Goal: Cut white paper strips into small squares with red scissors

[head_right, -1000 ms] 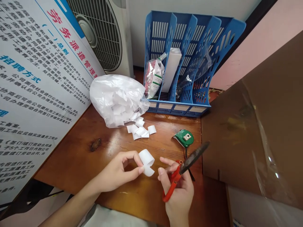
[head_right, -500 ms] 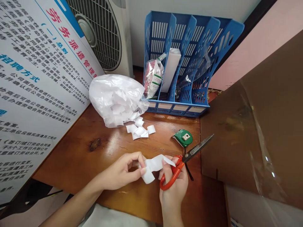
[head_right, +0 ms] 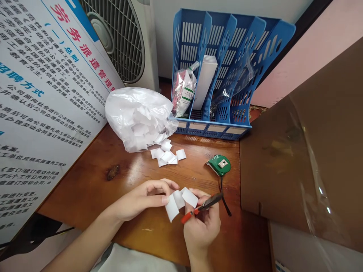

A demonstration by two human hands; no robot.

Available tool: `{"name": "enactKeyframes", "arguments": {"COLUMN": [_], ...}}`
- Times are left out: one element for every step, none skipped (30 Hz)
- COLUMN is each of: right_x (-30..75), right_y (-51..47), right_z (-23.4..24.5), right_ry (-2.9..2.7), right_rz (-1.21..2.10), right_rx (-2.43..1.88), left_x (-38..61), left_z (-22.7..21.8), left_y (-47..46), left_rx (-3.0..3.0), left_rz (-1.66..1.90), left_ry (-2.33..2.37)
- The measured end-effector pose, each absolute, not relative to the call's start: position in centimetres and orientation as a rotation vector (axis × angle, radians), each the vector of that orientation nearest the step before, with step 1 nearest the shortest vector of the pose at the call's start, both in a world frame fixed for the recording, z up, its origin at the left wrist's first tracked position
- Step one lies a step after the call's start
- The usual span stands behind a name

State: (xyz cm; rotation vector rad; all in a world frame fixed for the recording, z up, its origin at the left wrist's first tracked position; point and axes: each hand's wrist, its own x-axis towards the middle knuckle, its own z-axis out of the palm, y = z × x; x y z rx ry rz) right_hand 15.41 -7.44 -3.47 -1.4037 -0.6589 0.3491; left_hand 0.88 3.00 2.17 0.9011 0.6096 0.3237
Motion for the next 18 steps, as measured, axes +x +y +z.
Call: {"name": "enactKeyframes", "arguments": {"right_x": [15.3, 15.3, 15.2, 15.1, 15.1, 15.1, 15.1, 15.1, 15.2, 15.4, 15.6, 15.8, 16.0, 16.2, 16.3, 16.3, 16.3, 16.3], "right_y": [-7.5, -7.5, -7.5, -7.5, -7.5, -7.4, -7.4, -7.3, -7.2, -7.1, -7.0, -6.9, -6.8, -6.8, -6.8, -6.8, -6.8, -6.9], "right_z": [-3.7, -3.9, -4.0, -4.1, -4.0, -3.8, -3.6, -3.3, -2.9, -2.5, -2.2, -1.9, -1.6, -1.3, -1.1, -1.0, -0.9, -0.8], "right_ry": [-0.671, -0.686, -0.702, -0.716, -0.722, -0.712, -0.684, -0.628, -0.549, -0.455, -0.359, -0.275, -0.21, -0.17, -0.151, -0.14, -0.134, -0.13], "right_rz": [0.353, 0.353, 0.345, 0.34, 0.334, 0.331, 0.339, 0.357, 0.39, 0.435, 0.488, 0.547, 0.597, 0.638, 0.669, 0.694, 0.719, 0.749], "right_rx": [-1.377, -1.354, -1.336, -1.327, -1.323, -1.329, -1.345, -1.372, -1.398, -1.415, -1.42, -1.415, -1.399, -1.381, -1.369, -1.363, -1.357, -1.349], "left_x": [1.0, 1.1, 1.2, 1.4, 1.5, 1.7, 1.8, 1.9, 1.9, 1.8, 1.7, 1.7, 1.6, 1.5, 1.4, 1.4, 1.4, 1.5], "left_z": [2.2, 2.2, 2.1, 1.9, 1.8, 1.6, 1.4, 1.3, 1.1, 1.0, 0.9, 0.8, 0.7, 0.7, 0.6, 0.6, 0.6, 0.6], "left_y": [2.9, 2.8, 2.6, 2.5, 2.3, 2.2, 2.0, 1.9, 1.8, 1.7, 1.6, 1.5, 1.4, 1.3, 1.3, 1.2, 1.2, 1.2], "left_rx": [0.896, 0.898, 0.903, 0.91, 0.917, 0.925, 0.938, 0.958, 0.981, 1.008, 1.038, 1.07, 1.103, 1.133, 1.162, 1.186, 1.204, 1.22], "left_rz": [0.314, 0.315, 0.326, 0.343, 0.362, 0.378, 0.387, 0.385, 0.375, 0.36, 0.342, 0.321, 0.299, 0.28, 0.266, 0.262, 0.267, 0.279], "left_ry": [0.618, 0.633, 0.654, 0.681, 0.707, 0.729, 0.743, 0.754, 0.763, 0.771, 0.78, 0.788, 0.793, 0.797, 0.802, 0.807, 0.811, 0.815]}}
